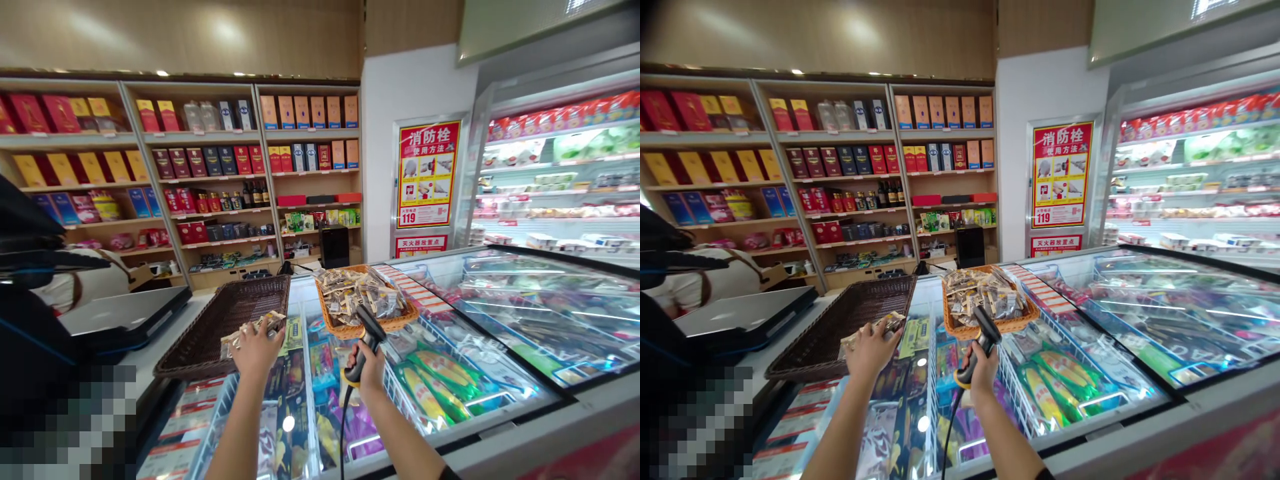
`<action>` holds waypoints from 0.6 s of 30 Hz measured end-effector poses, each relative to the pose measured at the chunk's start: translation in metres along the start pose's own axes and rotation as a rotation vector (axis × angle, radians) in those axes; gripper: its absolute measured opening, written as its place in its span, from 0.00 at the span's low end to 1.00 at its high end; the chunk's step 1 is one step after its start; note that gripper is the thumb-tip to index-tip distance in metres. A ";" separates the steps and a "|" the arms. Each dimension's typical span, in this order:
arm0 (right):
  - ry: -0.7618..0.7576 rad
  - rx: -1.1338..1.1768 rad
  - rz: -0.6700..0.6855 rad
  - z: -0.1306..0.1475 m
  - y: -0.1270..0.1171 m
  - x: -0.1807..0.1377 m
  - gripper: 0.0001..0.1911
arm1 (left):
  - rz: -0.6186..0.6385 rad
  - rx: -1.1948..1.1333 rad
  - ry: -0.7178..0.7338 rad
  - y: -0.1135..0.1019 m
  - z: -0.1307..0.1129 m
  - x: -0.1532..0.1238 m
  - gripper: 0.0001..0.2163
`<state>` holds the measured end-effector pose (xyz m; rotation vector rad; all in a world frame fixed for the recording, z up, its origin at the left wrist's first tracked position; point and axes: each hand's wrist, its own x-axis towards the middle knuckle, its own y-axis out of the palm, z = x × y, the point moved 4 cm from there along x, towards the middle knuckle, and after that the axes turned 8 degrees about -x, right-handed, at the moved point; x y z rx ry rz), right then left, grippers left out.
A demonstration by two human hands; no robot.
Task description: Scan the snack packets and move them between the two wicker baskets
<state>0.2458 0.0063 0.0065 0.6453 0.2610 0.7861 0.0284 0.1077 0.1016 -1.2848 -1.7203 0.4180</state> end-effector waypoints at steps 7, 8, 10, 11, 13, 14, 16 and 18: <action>-0.196 0.058 -0.138 0.019 -0.005 -0.001 0.14 | -0.033 -0.318 0.302 0.015 -0.059 -0.007 0.20; -0.210 0.062 -0.196 0.021 -0.010 0.001 0.14 | 0.032 -0.430 0.336 0.025 -0.077 -0.011 0.17; -0.201 0.086 -0.305 0.023 -0.019 0.005 0.15 | 0.196 -0.571 0.339 0.052 -0.115 -0.018 0.14; -0.187 0.108 -0.351 0.023 -0.023 0.007 0.16 | 0.266 -0.601 0.329 0.067 -0.133 -0.022 0.13; -0.161 0.154 -0.420 0.021 -0.029 0.009 0.15 | 0.391 -0.625 0.304 0.095 -0.167 -0.028 0.13; -0.155 0.165 -0.441 0.021 -0.031 0.011 0.15 | 0.430 -0.616 0.297 0.107 -0.183 -0.031 0.13; -0.158 0.150 -0.468 0.020 -0.032 0.012 0.13 | 0.467 -0.546 0.315 0.125 -0.207 -0.035 0.10; -0.180 0.113 -0.480 0.019 -0.032 0.012 0.13 | 0.458 -0.456 0.343 0.135 -0.222 -0.038 0.07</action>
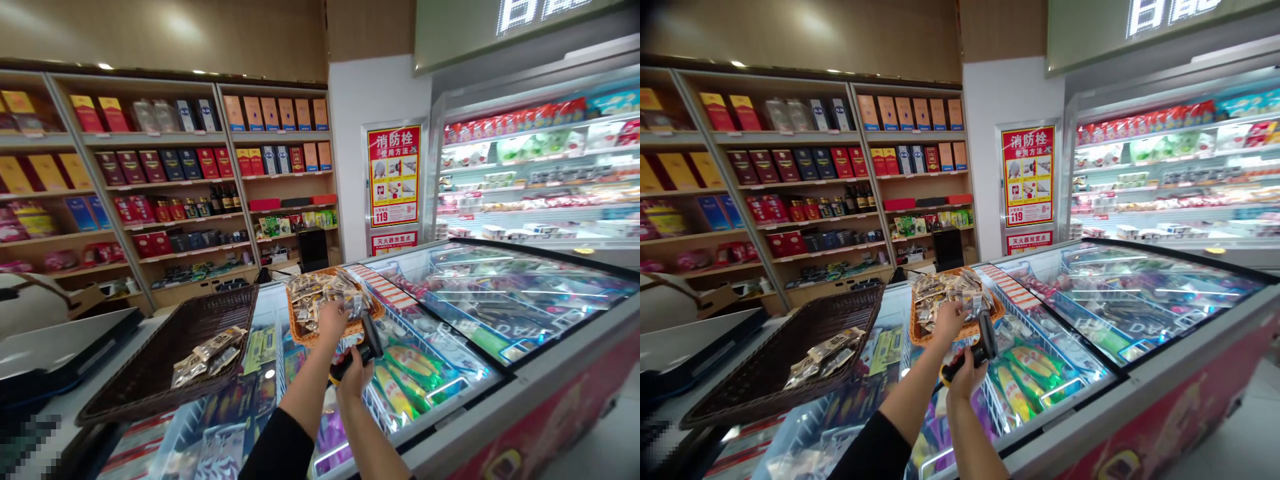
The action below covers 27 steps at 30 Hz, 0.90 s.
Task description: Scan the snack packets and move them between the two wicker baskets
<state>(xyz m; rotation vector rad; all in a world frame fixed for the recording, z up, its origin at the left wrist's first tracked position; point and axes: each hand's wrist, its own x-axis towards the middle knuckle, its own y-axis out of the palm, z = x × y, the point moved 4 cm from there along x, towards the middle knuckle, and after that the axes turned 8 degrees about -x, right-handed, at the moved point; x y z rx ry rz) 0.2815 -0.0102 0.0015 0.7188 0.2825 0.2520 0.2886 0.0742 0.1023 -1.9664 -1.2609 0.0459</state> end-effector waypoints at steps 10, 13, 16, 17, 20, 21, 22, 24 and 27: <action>-0.170 -0.346 0.417 -0.001 0.018 -0.024 0.13 | -0.422 -0.476 -0.062 -0.078 0.090 -0.033 0.17; -0.350 -0.668 0.670 0.006 0.025 -0.039 0.10 | -0.525 -0.561 -0.147 -0.105 0.137 -0.061 0.21; -0.511 -0.921 0.781 0.014 0.027 -0.047 0.12 | -0.558 -0.673 -0.197 -0.107 0.169 -0.086 0.24; -0.550 -0.980 0.819 0.016 0.028 -0.049 0.12 | -0.581 -0.687 -0.220 -0.104 0.176 -0.093 0.25; -0.618 -1.086 0.916 0.020 0.029 -0.055 0.13 | -0.648 -0.650 -0.255 -0.097 0.189 -0.105 0.23; -0.624 -1.115 0.930 0.021 0.028 -0.056 0.13 | -0.653 -0.634 -0.247 -0.096 0.191 -0.106 0.23; -0.623 -1.145 0.935 0.022 0.027 -0.057 0.13 | -0.653 -0.631 -0.235 -0.095 0.193 -0.106 0.22; -0.622 -1.197 0.938 0.023 0.026 -0.058 0.12 | -0.658 -0.654 -0.227 -0.094 0.196 -0.105 0.21; -0.616 -1.225 0.960 0.026 0.025 -0.058 0.12 | -0.680 -0.686 -0.249 -0.094 0.201 -0.104 0.20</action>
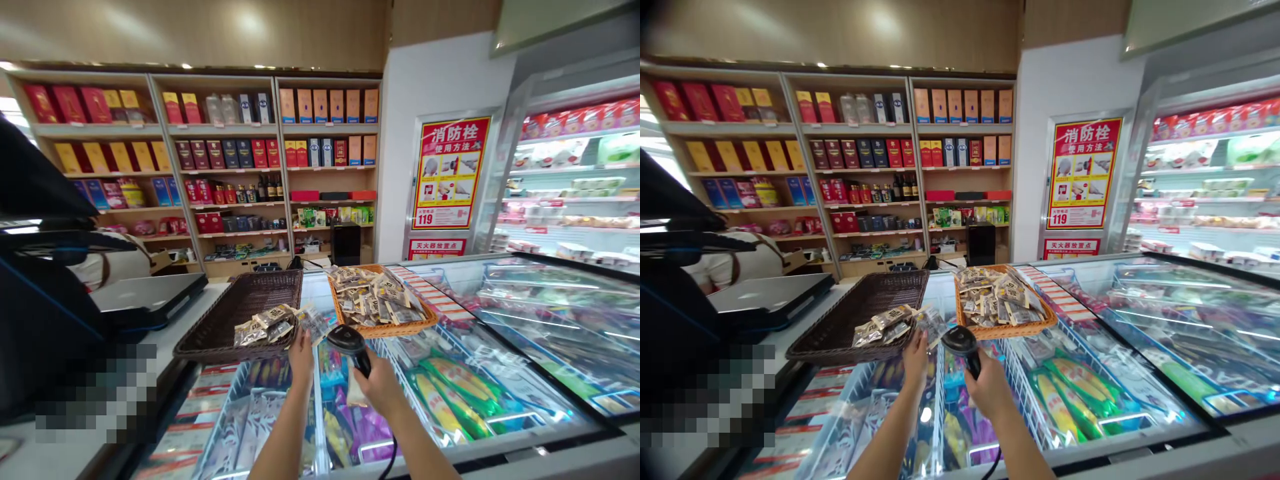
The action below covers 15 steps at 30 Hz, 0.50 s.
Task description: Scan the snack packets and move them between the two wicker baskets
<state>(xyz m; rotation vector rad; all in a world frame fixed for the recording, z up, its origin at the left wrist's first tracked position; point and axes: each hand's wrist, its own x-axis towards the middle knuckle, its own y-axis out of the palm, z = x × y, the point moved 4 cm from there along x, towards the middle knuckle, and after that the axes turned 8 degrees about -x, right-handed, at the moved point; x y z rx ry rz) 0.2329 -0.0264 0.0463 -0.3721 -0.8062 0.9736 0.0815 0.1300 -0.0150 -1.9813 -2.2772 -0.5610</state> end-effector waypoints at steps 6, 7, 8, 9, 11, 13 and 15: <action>-0.002 -0.012 0.060 0.005 -0.004 -0.001 0.12 | -0.022 0.017 0.001 0.000 -0.004 -0.003 0.18; -0.011 -0.017 0.071 0.006 -0.004 -0.002 0.11 | -0.021 0.012 -0.006 0.001 -0.005 -0.004 0.18; -0.018 -0.023 0.075 0.008 -0.005 -0.002 0.11 | -0.019 0.008 -0.012 0.001 -0.007 -0.004 0.18; -0.022 -0.027 0.074 0.009 -0.006 -0.002 0.10 | -0.019 0.006 -0.016 0.002 -0.008 -0.005 0.18; -0.018 -0.028 0.065 0.009 -0.007 -0.003 0.09 | -0.026 0.012 -0.027 0.002 -0.010 -0.006 0.17; -0.013 -0.015 0.063 0.009 -0.007 -0.004 0.08 | -0.036 0.027 -0.034 0.002 -0.012 -0.006 0.16; -0.018 0.016 0.064 0.008 -0.007 -0.004 0.08 | -0.042 0.045 -0.023 0.001 -0.014 -0.006 0.15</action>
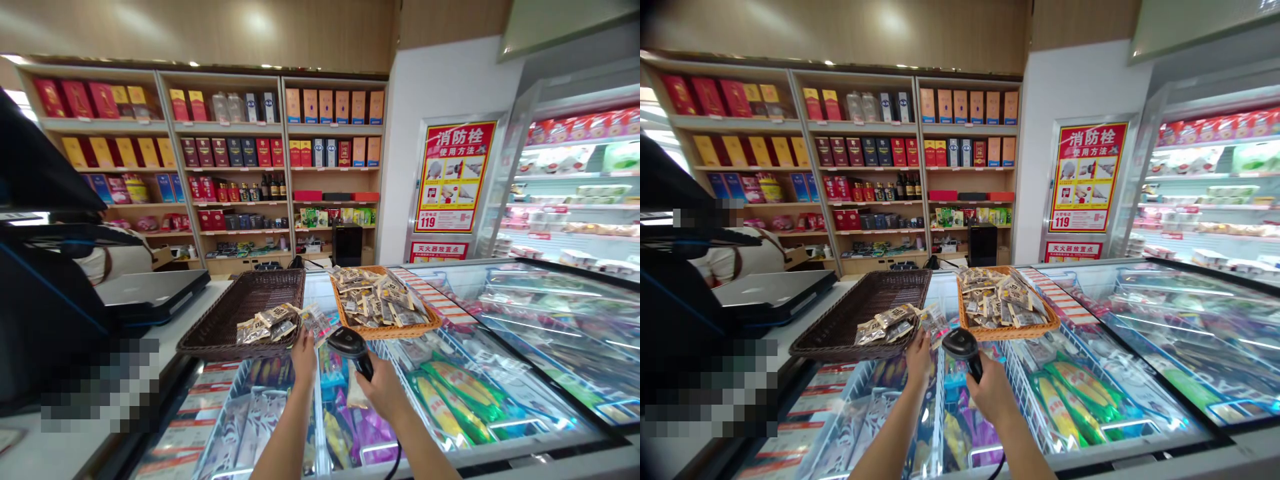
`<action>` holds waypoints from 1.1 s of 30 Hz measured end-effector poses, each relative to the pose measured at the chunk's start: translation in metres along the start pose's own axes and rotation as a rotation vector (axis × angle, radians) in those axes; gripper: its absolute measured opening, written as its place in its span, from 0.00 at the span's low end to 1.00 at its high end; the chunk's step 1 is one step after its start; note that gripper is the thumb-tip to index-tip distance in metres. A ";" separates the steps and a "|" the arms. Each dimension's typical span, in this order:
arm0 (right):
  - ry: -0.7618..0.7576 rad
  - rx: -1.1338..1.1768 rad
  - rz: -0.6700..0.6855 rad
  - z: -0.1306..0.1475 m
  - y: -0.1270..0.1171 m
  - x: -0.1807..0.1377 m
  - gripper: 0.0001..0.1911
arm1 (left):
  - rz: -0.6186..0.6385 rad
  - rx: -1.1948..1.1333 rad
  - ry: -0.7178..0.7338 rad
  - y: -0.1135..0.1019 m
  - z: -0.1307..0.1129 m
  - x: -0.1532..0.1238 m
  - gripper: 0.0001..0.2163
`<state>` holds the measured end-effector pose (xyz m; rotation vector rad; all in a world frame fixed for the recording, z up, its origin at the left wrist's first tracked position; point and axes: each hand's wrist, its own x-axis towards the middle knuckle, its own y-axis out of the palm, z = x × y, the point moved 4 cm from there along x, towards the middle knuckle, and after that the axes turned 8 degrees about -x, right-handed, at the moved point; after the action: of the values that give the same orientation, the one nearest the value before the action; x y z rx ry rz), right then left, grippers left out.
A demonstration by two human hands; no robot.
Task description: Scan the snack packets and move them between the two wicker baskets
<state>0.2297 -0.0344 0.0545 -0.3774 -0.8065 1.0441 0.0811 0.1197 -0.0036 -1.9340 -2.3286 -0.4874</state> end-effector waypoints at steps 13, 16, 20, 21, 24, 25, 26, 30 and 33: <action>0.040 0.051 -0.002 -0.009 0.004 0.000 0.07 | 0.015 -0.032 -0.022 -0.001 0.011 0.003 0.18; 0.048 0.061 -0.006 -0.010 0.005 0.000 0.07 | 0.036 -0.054 -0.011 -0.001 0.013 0.003 0.19; 0.057 0.091 -0.022 -0.011 0.006 0.001 0.06 | 0.050 -0.050 0.034 -0.001 0.008 0.002 0.18; 0.054 0.093 -0.025 -0.011 0.005 0.001 0.06 | 0.053 -0.043 0.034 0.000 0.007 0.002 0.18; 0.041 0.083 -0.028 -0.010 0.003 0.000 0.06 | 0.044 -0.021 0.013 0.000 0.006 0.001 0.18; 0.038 0.083 -0.029 -0.009 0.002 0.000 0.05 | 0.037 -0.017 0.009 0.000 0.007 0.002 0.18; 0.034 0.085 -0.031 -0.008 0.001 0.000 0.05 | 0.029 -0.013 0.008 -0.001 0.007 0.002 0.18; 0.018 0.111 -0.044 -0.008 0.000 -0.001 0.04 | 0.012 -0.003 0.014 -0.002 0.011 0.004 0.17; 0.079 0.201 -0.111 -0.018 0.006 0.000 0.04 | 0.042 -0.006 0.009 0.001 0.012 0.003 0.19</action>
<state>0.2396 -0.0301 0.0389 -0.1990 -0.6385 0.9898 0.0833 0.1266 -0.0138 -1.9749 -2.2784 -0.4998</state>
